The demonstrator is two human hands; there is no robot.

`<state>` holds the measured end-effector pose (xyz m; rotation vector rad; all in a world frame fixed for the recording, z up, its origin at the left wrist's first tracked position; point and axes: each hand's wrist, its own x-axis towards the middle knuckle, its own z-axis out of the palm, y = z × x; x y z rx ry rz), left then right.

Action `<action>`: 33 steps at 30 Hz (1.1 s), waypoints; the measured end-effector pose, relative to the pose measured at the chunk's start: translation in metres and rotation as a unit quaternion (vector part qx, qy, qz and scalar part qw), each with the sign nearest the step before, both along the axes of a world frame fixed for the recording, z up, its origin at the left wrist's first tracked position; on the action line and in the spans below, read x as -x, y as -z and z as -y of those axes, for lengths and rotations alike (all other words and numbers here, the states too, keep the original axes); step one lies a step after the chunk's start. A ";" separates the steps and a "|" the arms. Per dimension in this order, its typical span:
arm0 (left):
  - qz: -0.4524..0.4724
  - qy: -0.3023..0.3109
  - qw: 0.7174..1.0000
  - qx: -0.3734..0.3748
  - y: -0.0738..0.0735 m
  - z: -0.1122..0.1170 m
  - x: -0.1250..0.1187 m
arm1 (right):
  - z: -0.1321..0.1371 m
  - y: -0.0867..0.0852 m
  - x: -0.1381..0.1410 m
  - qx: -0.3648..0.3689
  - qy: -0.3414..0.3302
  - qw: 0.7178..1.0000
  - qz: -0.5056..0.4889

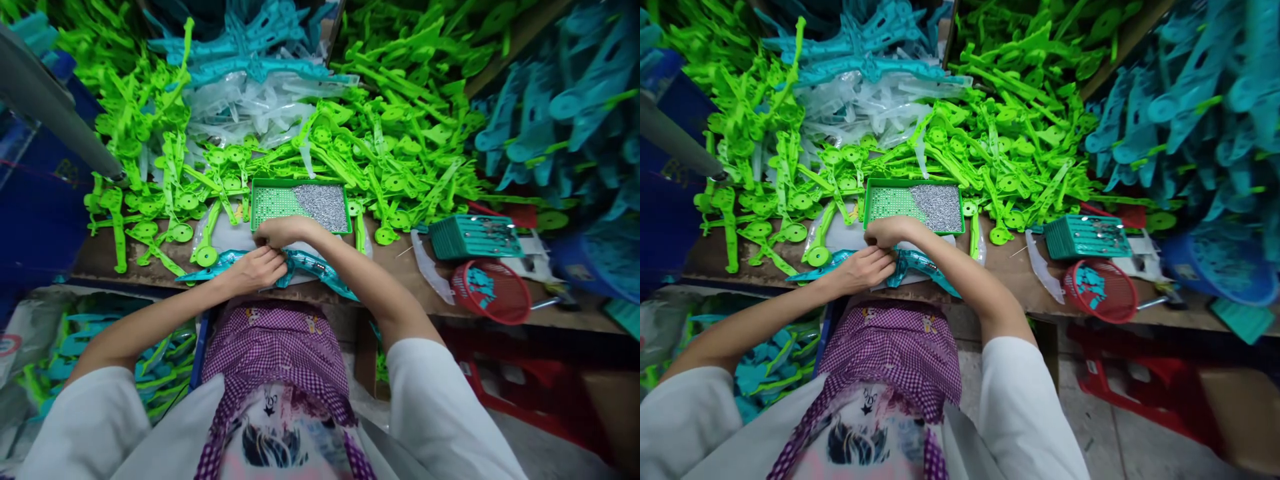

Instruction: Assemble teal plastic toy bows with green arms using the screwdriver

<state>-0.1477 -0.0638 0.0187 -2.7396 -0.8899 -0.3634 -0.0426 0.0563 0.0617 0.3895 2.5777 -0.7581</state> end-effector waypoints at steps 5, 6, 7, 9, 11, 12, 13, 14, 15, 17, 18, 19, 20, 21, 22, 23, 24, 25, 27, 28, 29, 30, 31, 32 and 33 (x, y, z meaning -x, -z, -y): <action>-0.028 -0.034 0.994 0.095 -0.007 -0.004 -0.009 | 0.000 0.000 -0.029 0.079 0.080 0.988 -0.109; -0.026 -0.048 0.990 0.127 -0.009 -0.006 -0.010 | 0.002 -0.002 -0.037 0.080 0.114 0.980 -0.146; -0.016 -0.065 0.984 0.163 -0.011 -0.008 -0.010 | 0.005 -0.003 -0.047 0.073 0.156 0.967 -0.187; 0.042 -0.105 0.960 0.256 -0.014 -0.015 -0.009 | 0.014 -0.004 -0.069 0.055 0.252 0.929 -0.267; 0.128 -0.148 0.909 0.368 -0.015 -0.025 -0.006 | 0.029 0.001 -0.088 0.062 0.327 0.888 -0.317; 0.171 -0.170 0.873 0.423 -0.014 -0.030 -0.004 | 0.038 0.007 -0.095 0.073 0.349 0.875 -0.328; 0.206 -0.189 0.834 0.475 -0.013 -0.036 -0.003 | 0.048 0.013 -0.099 0.081 0.363 0.866 -0.334; 0.234 -0.205 0.795 0.521 -0.011 -0.042 -0.001 | 0.059 0.022 -0.101 0.080 0.373 0.861 -0.336; 0.254 -0.220 0.759 0.558 -0.009 -0.047 0.000 | 0.070 0.031 -0.101 0.064 0.381 0.858 -0.338; 0.267 -0.247 0.712 0.601 -0.006 -0.055 0.001 | 0.092 0.048 -0.093 -0.016 0.380 0.862 -0.336; 0.258 -0.257 0.709 0.604 -0.005 -0.058 0.001 | 0.101 0.056 -0.087 -0.074 0.364 0.869 -0.327; 0.239 -0.261 0.722 0.595 -0.006 -0.060 0.000 | 0.109 0.062 -0.081 -0.136 0.341 0.875 -0.315; 0.211 -0.259 0.749 0.573 -0.007 -0.061 -0.001 | 0.115 0.067 -0.074 -0.196 0.317 0.877 -0.303; 0.175 -0.247 0.783 0.543 -0.011 -0.062 -0.003 | 0.120 0.070 -0.069 -0.249 0.298 0.874 -0.293; 0.138 -0.227 0.819 0.509 -0.015 -0.063 -0.005 | 0.123 0.071 -0.065 -0.291 0.286 0.867 -0.287; 0.103 -0.201 0.850 0.475 -0.020 -0.064 -0.007 | 0.125 0.072 -0.062 -0.322 0.284 0.857 -0.285; 0.074 -0.171 0.875 0.447 -0.026 -0.064 -0.010 | 0.126 0.071 -0.060 -0.343 0.289 0.846 -0.286; 0.052 -0.137 0.893 0.425 -0.031 -0.065 -0.012 | 0.126 0.071 -0.059 -0.358 0.299 0.836 -0.288; 0.027 -0.073 0.915 0.396 -0.040 -0.066 -0.016 | 0.126 0.071 -0.060 -0.375 0.321 0.819 -0.291; 0.021 -0.046 0.921 0.387 -0.043 -0.067 -0.018 | 0.127 0.071 -0.060 -0.380 0.330 0.813 -0.293; 0.017 -0.029 0.924 0.381 -0.044 -0.068 -0.019 | 0.127 0.072 -0.060 -0.383 0.338 0.809 -0.292; 0.014 -0.024 0.926 0.376 -0.045 -0.069 -0.020 | 0.128 0.073 -0.060 -0.385 0.341 0.807 -0.291; 0.011 -0.028 0.928 0.372 -0.044 -0.070 -0.021 | 0.129 0.074 -0.059 -0.387 0.341 0.806 -0.291; 0.008 -0.037 0.929 0.369 -0.043 -0.072 -0.021 | 0.129 0.076 -0.058 -0.388 0.340 0.805 -0.293; 0.005 -0.051 0.929 0.368 -0.041 -0.073 -0.021 | 0.129 0.077 -0.056 -0.390 0.340 0.803 -0.296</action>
